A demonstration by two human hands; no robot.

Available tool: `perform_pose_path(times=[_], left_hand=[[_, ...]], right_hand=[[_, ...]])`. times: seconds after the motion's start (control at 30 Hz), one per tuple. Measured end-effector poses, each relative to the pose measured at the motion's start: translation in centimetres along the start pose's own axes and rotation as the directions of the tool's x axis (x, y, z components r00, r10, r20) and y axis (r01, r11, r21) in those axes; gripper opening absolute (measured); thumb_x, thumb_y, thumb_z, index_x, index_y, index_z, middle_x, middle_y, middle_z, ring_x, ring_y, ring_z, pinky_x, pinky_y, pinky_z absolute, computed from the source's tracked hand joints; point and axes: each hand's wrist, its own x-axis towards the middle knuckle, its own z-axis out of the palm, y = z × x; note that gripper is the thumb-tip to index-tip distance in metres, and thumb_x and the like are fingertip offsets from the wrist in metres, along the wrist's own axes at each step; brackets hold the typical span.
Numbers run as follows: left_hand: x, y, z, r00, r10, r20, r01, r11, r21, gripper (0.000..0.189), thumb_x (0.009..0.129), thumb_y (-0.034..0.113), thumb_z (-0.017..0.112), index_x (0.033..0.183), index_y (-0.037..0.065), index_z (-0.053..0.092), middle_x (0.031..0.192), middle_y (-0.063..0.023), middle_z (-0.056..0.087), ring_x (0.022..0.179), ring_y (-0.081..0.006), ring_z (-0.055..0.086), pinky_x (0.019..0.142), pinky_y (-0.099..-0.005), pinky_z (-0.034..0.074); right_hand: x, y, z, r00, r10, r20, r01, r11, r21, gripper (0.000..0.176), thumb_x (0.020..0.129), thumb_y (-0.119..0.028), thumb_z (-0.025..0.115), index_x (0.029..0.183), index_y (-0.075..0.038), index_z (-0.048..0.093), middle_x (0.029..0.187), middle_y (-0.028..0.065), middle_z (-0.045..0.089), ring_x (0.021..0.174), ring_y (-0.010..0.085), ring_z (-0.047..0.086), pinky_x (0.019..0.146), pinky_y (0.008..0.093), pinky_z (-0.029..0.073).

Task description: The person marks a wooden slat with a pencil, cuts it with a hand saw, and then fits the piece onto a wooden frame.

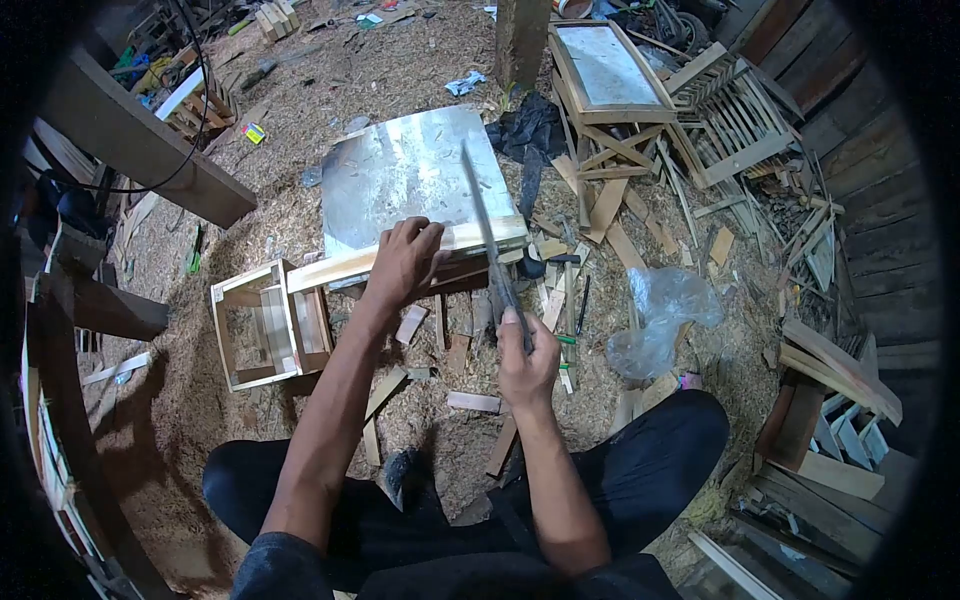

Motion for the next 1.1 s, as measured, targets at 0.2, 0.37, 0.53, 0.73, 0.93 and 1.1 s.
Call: perform_pose_path(times=[0.2,0.37,0.53,0.73,0.93,1.1], left_hand=[[2.0,4.8,0.6,0.999,0.048,-0.001,-0.048,0.993,-0.105,0.040,0.093,0.026,0.067,0.126,0.006,0.057,0.122,-0.0174,0.058,0.116,-0.0354,0.054,0.097,-0.0465,0.042],[0.6,4.5,2.3,0.991,0.067,0.119,-0.061,0.997,-0.057,0.038,0.093,0.027,0.065,0.124,0.006,0.056,0.124,-0.0164,0.057,0.116,-0.0346,0.053,0.098,-0.0468,0.040],[-0.2,1.4,1.0,0.998,0.022,0.053,-0.025,0.998,0.058,0.037,0.094,0.028,0.064,0.124,0.007,0.057,0.122,-0.0152,0.059,0.115,-0.0324,0.054,0.096,-0.0460,0.040],[-0.4,-0.4,-0.1,0.999,-0.008,0.046,0.007,1.000,0.023,0.041,0.093,0.030,0.066,0.127,0.007,0.058,0.121,-0.0145,0.059,0.114,-0.0326,0.054,0.097,-0.0446,0.040],[-0.7,-1.1,-0.6,0.997,-0.071,0.041,0.074,0.995,-0.063,0.042,0.092,0.032,0.067,0.126,0.008,0.062,0.122,-0.0147,0.059,0.113,-0.0339,0.054,0.098,-0.0444,0.040],[-1.0,-0.7,-0.5,0.997,-0.075,0.012,0.075,0.997,-0.034,0.042,0.091,0.032,0.067,0.126,0.009,0.063,0.122,-0.0139,0.060,0.113,-0.0335,0.054,0.097,-0.0440,0.040]], right_hand=[[0.0,-1.3,-0.5,0.992,-0.103,-0.077,0.119,0.958,0.259,0.037,0.104,-0.029,0.052,0.074,-0.006,0.053,0.062,-0.0030,0.046,0.055,0.0058,0.041,0.052,0.0239,0.032],[-0.3,-1.0,-0.4,0.992,-0.102,-0.072,0.117,0.963,0.244,0.037,0.104,-0.029,0.052,0.075,-0.006,0.052,0.063,-0.0031,0.046,0.056,0.0056,0.040,0.052,0.0239,0.031],[-0.6,-0.9,0.1,0.991,-0.134,-0.008,0.133,0.975,0.177,0.038,0.103,-0.031,0.053,0.076,-0.005,0.054,0.064,-0.0023,0.048,0.058,0.0066,0.043,0.054,0.0252,0.033],[-1.4,0.7,1.1,0.993,-0.114,0.015,0.111,0.986,0.120,0.038,0.102,-0.032,0.055,0.075,-0.005,0.054,0.061,-0.0020,0.049,0.056,0.0071,0.045,0.051,0.0267,0.034],[-2.7,3.3,1.6,0.996,-0.090,0.015,0.091,0.990,-0.109,0.039,0.102,-0.028,0.052,0.072,-0.005,0.050,0.060,0.0002,0.048,0.055,0.0095,0.044,0.052,0.0272,0.034],[-2.9,4.7,2.5,0.988,-0.141,0.057,0.147,0.979,-0.142,0.039,0.103,-0.028,0.052,0.073,-0.003,0.052,0.062,0.0013,0.049,0.056,0.0107,0.046,0.054,0.0283,0.036]])
